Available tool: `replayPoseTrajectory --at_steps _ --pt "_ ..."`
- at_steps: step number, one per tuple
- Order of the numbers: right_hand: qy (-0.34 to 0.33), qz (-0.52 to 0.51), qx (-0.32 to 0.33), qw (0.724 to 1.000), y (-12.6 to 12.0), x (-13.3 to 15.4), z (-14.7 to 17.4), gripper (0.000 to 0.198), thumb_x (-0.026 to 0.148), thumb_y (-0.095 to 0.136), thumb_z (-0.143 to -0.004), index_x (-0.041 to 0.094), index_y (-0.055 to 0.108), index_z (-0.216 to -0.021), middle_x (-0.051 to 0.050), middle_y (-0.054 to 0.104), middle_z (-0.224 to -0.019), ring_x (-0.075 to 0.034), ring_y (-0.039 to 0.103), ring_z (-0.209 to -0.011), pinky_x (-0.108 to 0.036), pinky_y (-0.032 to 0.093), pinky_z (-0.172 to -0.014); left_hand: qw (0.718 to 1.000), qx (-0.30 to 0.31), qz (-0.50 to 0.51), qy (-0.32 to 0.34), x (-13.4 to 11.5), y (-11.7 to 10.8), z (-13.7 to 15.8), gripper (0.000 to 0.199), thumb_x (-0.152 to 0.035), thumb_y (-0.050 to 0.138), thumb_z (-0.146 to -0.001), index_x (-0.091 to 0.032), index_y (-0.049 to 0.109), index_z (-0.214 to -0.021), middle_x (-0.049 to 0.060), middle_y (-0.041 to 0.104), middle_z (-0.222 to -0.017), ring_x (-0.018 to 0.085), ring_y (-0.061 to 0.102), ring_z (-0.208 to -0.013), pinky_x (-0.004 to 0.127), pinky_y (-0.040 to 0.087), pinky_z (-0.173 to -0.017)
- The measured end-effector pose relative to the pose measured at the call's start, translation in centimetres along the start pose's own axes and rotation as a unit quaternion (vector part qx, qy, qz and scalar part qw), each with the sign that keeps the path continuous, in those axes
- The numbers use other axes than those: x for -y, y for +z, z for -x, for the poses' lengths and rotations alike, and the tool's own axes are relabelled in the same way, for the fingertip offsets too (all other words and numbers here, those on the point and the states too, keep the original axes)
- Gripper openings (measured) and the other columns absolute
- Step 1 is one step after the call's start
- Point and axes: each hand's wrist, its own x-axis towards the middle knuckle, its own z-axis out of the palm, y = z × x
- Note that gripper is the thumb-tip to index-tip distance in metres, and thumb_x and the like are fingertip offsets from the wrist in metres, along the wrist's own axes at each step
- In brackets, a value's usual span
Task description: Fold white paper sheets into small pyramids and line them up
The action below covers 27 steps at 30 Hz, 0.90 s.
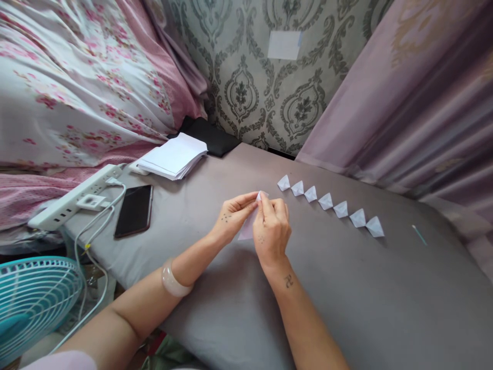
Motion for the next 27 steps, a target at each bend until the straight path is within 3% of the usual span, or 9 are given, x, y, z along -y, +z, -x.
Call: replayPoseTrajectory --at_steps 12,27 --pt "0.091 -0.131 0.026 0.987 -0.4 -0.1 -0.7 0.024 0.027 0.051 -0.089 0.018 0.071 -0.100 -0.005 0.063 -0.085 -0.015 0.061 -0.073 -0.030 0.050 -0.069 1.000 -0.004 -0.024 -0.001 0.0 -0.1 0.0 0.031 -0.029 0.075 -0.072 -0.019 0.074 -0.102 0.007 0.074 -0.098 0.020 0.067 -0.095 0.036 0.047 -0.095" --pt "0.146 -0.174 0.014 0.974 -0.8 0.0 -1.4 0.021 0.035 0.057 -0.085 0.018 0.070 -0.083 -0.006 0.067 -0.087 -0.015 0.062 -0.073 -0.028 0.051 -0.065 0.993 0.021 -0.100 0.054 -0.1 0.0 0.4 0.027 -0.030 0.068 -0.080 -0.021 0.074 -0.105 0.006 0.073 -0.105 0.021 0.066 -0.100 0.035 0.048 -0.096"
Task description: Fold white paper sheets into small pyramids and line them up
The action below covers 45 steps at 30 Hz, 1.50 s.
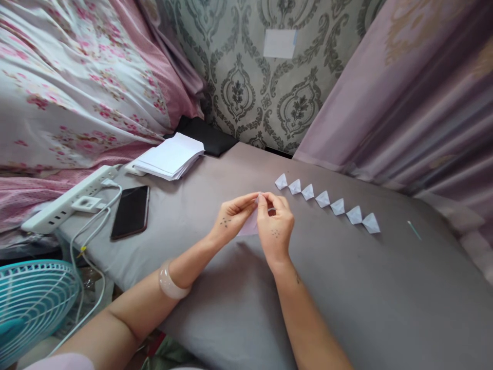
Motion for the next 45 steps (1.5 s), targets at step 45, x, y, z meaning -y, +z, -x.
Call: replayPoseTrajectory --at_steps 45 --pt "0.108 -0.019 0.171 0.979 -0.8 1.3 0.4 0.033 0.045 0.059 -0.082 0.015 0.072 -0.083 -0.007 0.071 -0.079 -0.018 0.063 -0.072 -0.031 0.047 -0.066 0.988 -0.099 0.097 -0.061 -2.6 -1.0 -0.7 0.018 -0.033 0.078 -0.069 -0.017 0.074 -0.073 0.001 0.068 -0.072 0.009 0.056 -0.066 0.023 0.044 -0.067"
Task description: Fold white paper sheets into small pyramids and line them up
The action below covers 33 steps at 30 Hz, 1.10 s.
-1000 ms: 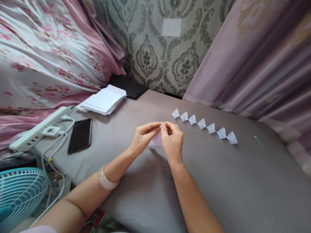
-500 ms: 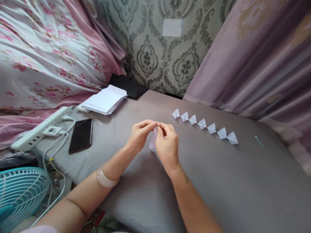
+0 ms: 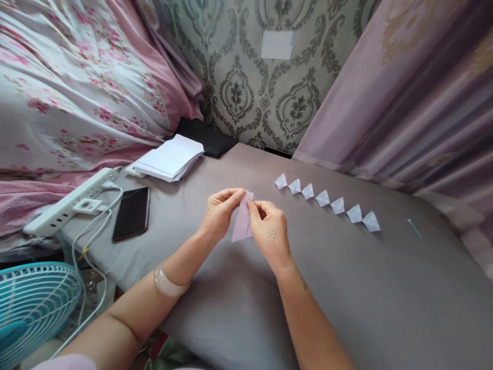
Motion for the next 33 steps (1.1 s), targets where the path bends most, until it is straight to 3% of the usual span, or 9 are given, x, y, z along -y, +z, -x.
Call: replayPoseTrajectory --at_steps 6,10,13,16,19,24,33 --pt "-0.025 0.022 0.029 0.999 -0.14 -0.20 -0.07 0.030 0.043 0.057 -0.084 0.017 0.069 -0.080 -0.006 0.070 -0.078 -0.017 0.062 -0.068 -0.031 0.047 -0.067 1.000 -0.022 -0.002 -0.013 -0.17 -0.31 -0.30 0.023 -0.037 0.079 -0.068 -0.016 0.073 -0.075 0.000 0.065 -0.069 0.007 0.052 -0.060 0.020 0.041 -0.058" --pt "-0.047 0.054 -0.004 0.997 -0.35 -0.36 -0.39 0.028 0.043 0.061 -0.081 0.017 0.068 -0.086 -0.007 0.069 -0.084 -0.018 0.062 -0.072 -0.034 0.049 -0.069 0.999 -0.020 0.014 -0.045 0.08 -0.20 -0.26 0.026 -0.039 0.080 -0.067 -0.016 0.072 -0.074 -0.001 0.062 -0.066 0.005 0.050 -0.056 0.019 0.038 -0.054" --pt "-0.033 -0.031 -0.006 0.999 -0.40 -0.48 -0.75 0.037 0.042 0.070 -0.073 0.017 0.066 -0.100 -0.009 0.070 -0.094 -0.019 0.065 -0.082 -0.035 0.052 -0.075 0.997 -0.009 0.039 -0.068 0.20 0.10 -0.03 0.026 -0.038 0.081 -0.065 -0.016 0.071 -0.075 -0.001 0.063 -0.066 0.006 0.052 -0.057 0.020 0.039 -0.054" --pt "0.022 -0.150 0.027 0.988 -0.20 -0.49 -0.89 0.037 0.042 0.074 -0.070 0.017 0.067 -0.095 -0.007 0.071 -0.089 -0.018 0.066 -0.080 -0.035 0.054 -0.075 0.994 0.002 0.067 -0.082 0.18 0.45 0.24 0.026 -0.037 0.082 -0.063 -0.016 0.071 -0.075 0.000 0.066 -0.070 0.008 0.056 -0.060 0.022 0.043 -0.059" --pt "0.055 -0.200 0.022 0.978 0.00 -0.45 -0.81 0.035 0.042 0.075 -0.068 0.017 0.067 -0.092 -0.006 0.071 -0.085 -0.017 0.066 -0.075 -0.033 0.054 -0.071 0.994 0.014 0.074 -0.081 0.17 0.59 0.35 0.026 -0.037 0.082 -0.064 -0.016 0.072 -0.075 0.001 0.067 -0.072 0.009 0.058 -0.063 0.023 0.045 -0.063" --pt "0.024 -0.170 -0.027 0.985 -0.02 -0.53 -0.65 0.035 0.040 0.073 -0.072 0.018 0.068 -0.098 -0.004 0.068 -0.084 -0.014 0.062 -0.072 -0.030 0.052 -0.067 0.995 0.046 0.066 -0.062 0.31 0.38 0.21 0.024 -0.032 0.082 -0.065 -0.016 0.072 -0.081 0.002 0.069 -0.080 0.009 0.060 -0.071 0.023 0.046 -0.070" --pt "-0.023 -0.116 -0.023 0.993 0.00 -0.44 -0.55 0.035 0.036 0.068 -0.077 0.022 0.068 -0.109 0.000 0.062 -0.080 -0.012 0.056 -0.071 -0.030 0.050 -0.070 0.996 0.040 0.040 -0.063 -0.26 0.27 0.31 0.018 -0.030 0.080 -0.065 -0.017 0.072 -0.075 0.000 0.066 -0.074 0.008 0.055 -0.068 0.023 0.042 -0.068"
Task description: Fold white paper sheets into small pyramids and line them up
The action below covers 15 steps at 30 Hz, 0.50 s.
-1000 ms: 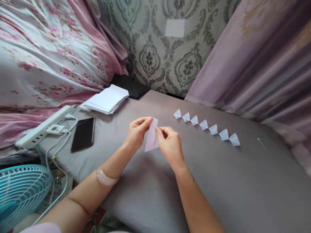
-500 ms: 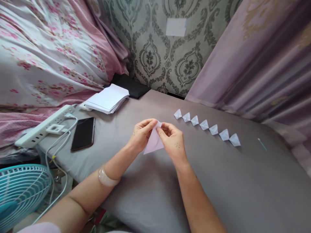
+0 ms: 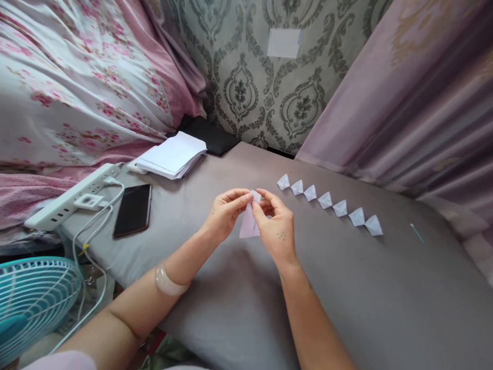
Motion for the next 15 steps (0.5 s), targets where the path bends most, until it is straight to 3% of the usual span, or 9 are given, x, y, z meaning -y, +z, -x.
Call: replayPoseTrajectory --at_steps 5,15 --pt "-0.030 0.023 0.028 0.999 -0.06 0.58 0.25 0.029 0.036 0.064 -0.081 0.022 0.070 -0.106 0.000 0.061 -0.082 -0.012 0.056 -0.071 -0.029 0.049 -0.070 1.000 -0.006 0.008 -0.028 -0.31 -0.08 0.07 0.020 -0.030 0.082 -0.063 -0.016 0.071 -0.073 0.001 0.067 -0.071 0.009 0.056 -0.064 0.024 0.041 -0.064" --pt "-0.077 0.044 0.022 0.996 0.23 0.41 0.52 0.029 0.031 0.061 -0.084 0.024 0.070 -0.111 0.000 0.054 -0.081 -0.012 0.056 -0.073 -0.029 0.052 -0.072 0.994 -0.040 0.059 -0.078 -0.57 0.20 -0.10 0.026 -0.029 0.086 -0.055 -0.013 0.070 -0.069 0.002 0.066 -0.063 0.012 0.060 -0.061 0.027 0.046 -0.063"
